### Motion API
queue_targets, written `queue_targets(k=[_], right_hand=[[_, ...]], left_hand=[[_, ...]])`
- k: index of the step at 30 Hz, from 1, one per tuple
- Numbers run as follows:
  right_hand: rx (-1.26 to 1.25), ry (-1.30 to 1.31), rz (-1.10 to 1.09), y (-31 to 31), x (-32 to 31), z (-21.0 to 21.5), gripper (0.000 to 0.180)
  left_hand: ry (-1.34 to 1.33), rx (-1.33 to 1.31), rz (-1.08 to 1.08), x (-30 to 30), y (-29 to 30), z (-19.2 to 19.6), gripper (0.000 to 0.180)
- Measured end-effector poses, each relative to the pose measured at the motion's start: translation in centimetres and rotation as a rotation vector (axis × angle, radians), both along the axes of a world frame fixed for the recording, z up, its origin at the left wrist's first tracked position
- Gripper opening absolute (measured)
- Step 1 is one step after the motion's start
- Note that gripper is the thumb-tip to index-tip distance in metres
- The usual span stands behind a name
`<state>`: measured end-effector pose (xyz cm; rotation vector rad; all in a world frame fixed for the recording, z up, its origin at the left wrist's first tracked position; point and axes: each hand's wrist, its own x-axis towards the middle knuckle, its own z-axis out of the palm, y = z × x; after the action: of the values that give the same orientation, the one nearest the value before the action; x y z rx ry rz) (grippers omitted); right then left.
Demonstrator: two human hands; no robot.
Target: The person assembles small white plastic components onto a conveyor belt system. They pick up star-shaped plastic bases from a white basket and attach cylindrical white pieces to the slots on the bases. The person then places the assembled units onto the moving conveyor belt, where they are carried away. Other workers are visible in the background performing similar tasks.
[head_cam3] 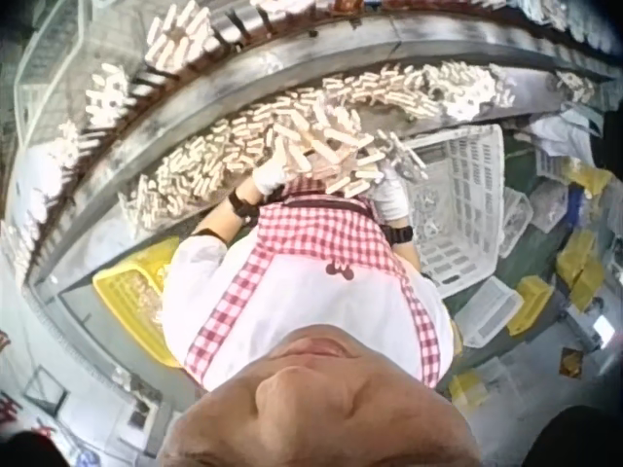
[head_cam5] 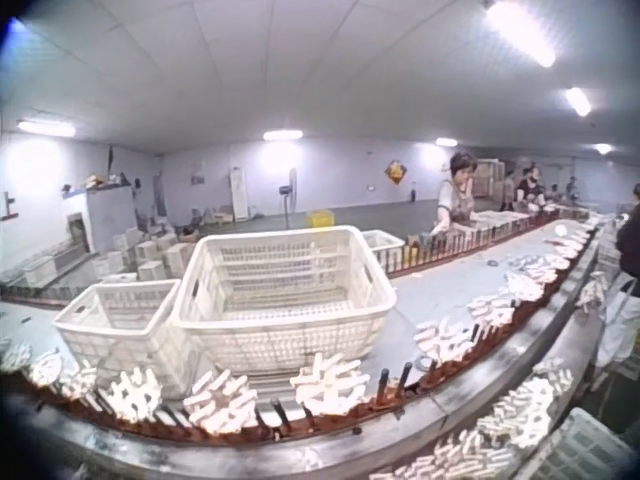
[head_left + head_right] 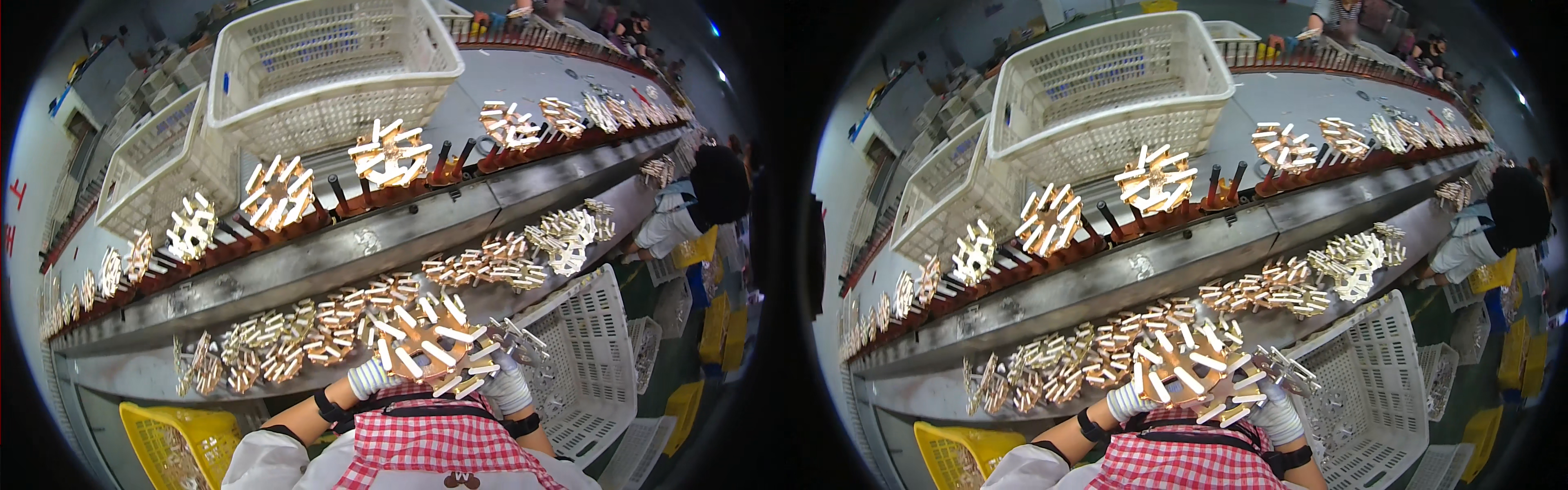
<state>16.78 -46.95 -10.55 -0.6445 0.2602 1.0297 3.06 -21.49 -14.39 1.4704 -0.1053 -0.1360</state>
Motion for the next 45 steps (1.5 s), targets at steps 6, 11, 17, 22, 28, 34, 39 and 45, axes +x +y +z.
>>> queue_targets(k=[6,11,17,22,28,34,39,45], right_hand=[[-0.063,-0.104,0.084,2.1,2.2,-3.0,0.04],[-0.007,0.067,0.273,7.8,4.5,-2.2,0.04],[0.001,0.206,0.539,10.8,2.8,0.0,0.054],[0.04,0.183,0.583,10.9,1.1,0.0,0.051],[0.044,0.24,0.522,10.9,-1.6,0.8,0.037],[0.046,0.196,0.435,13.4,-5.5,1.4,0.034],[0.021,0.047,0.301,14.3,-8.1,0.9,0.032],[-0.036,-0.008,0.211,15.5,-10.8,0.0,0.027]], left_hand=[[0.091,-0.155,0.191,-2.8,0.3,-0.4,0.045],[0.101,-0.255,0.362,-3.0,-2.9,3.7,0.054],[-0.103,0.72,0.138,-2.5,-4.2,-0.6,0.043],[-0.077,0.844,0.013,-6.9,-2.6,3.8,0.039],[0.418,1.001,0.081,-6.5,11.7,20.4,0.031],[-0.18,1.187,1.081,0.2,32.1,16.7,0.038],[0.218,1.003,0.752,3.9,39.8,14.4,0.047],[0.294,1.431,0.595,0.8,43.6,14.3,0.039]])
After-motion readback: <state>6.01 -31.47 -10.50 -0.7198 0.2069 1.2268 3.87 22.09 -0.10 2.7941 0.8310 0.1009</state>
